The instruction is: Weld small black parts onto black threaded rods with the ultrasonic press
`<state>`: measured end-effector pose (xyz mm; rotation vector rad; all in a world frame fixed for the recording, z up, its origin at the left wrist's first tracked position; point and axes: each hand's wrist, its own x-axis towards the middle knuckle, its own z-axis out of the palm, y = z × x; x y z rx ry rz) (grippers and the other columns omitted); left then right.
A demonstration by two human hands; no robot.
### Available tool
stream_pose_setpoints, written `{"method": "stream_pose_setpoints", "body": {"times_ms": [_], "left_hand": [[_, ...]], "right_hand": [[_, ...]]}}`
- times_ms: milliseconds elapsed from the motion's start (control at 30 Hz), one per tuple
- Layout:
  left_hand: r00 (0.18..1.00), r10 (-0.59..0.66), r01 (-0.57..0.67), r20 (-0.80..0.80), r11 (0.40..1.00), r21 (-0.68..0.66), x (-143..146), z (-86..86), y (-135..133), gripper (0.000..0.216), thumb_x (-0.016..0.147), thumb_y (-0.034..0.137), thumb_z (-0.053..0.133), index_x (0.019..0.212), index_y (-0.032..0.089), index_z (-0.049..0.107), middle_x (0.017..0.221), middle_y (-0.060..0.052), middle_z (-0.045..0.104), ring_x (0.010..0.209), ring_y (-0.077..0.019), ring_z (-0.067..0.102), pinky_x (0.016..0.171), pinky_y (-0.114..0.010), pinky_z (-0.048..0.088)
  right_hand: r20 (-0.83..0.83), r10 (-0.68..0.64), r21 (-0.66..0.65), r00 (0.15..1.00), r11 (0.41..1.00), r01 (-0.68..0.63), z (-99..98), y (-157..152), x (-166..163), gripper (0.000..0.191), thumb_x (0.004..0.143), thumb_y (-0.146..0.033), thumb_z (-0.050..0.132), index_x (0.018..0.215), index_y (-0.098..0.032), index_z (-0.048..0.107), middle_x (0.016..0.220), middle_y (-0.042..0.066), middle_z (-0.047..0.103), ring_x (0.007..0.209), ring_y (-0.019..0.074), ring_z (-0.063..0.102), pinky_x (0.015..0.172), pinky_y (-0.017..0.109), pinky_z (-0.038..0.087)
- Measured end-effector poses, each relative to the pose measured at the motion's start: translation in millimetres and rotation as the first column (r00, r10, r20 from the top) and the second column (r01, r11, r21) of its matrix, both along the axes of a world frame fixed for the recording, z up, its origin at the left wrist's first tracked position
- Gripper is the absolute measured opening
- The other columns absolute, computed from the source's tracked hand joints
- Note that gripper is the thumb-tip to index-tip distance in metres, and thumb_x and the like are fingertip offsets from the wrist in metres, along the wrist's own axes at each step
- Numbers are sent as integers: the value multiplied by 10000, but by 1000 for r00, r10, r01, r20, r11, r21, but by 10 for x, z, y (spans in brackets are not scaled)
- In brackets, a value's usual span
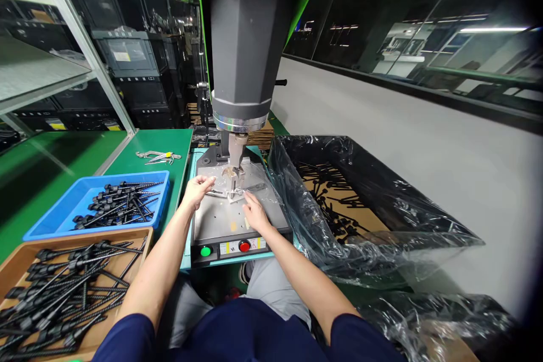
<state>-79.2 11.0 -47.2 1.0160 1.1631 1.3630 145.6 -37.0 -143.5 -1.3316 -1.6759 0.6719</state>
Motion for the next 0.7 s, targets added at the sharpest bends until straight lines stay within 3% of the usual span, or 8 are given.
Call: {"method": "stream_pose_setpoints", "body": {"times_ms": [67,167,300,500,600,700], "left_hand": [[1000,-16,16,23,1000,17,4,57,-10,466,517,472,872,625,151,553,703,-37,636,669,-133,618,594,-234,493],[992,2,-1,129,1000,-2,13,114,-19,438,541,432,864,633,151,540,877,-91,694,740,-149,661,558,-214,500],[957,13,1,288,999,-46,34,149,0,411,531,325,879,650,145,529,1073,-132,698,790,-159,696,531,-193,517],[952,-18,33,306,998,-45,70,187,36,389,560,313,881,754,128,599,1048,-120,704,832,-182,719,529,-179,533],[945,-1,16,327,999,-45,82,189,41,376,571,291,880,755,123,598,1107,-127,695,814,-176,722,544,-184,544],[933,61,-38,356,997,-72,88,176,38,340,601,262,859,780,119,607,1050,-125,709,789,-175,723,536,-182,537]], "right_hand": [[47,-47,120,998,992,41,116,127,39,534,881,-206,460,1411,-144,494,1499,162,407,1369,263,426,1142,443,359],[87,-109,240,990,967,86,328,323,66,564,919,-229,428,1477,-151,394,1560,139,317,1459,249,271,1196,458,257],[151,-80,272,985,962,36,601,581,-1,484,926,-273,484,1398,-165,505,1511,141,403,1418,267,344,1189,468,239],[109,-3,184,994,983,-17,882,871,-121,277,864,-254,594,1101,-149,691,1235,131,643,1220,264,543,1084,416,383],[64,8,180,998,984,-19,976,907,-130,222,845,-233,596,1022,-140,696,1144,119,675,1151,255,583,1043,398,418],[12,-22,193,1000,981,19,1015,816,-126,254,865,-263,565,1078,-172,668,1184,98,663,1179,248,566,1045,399,413]]}}
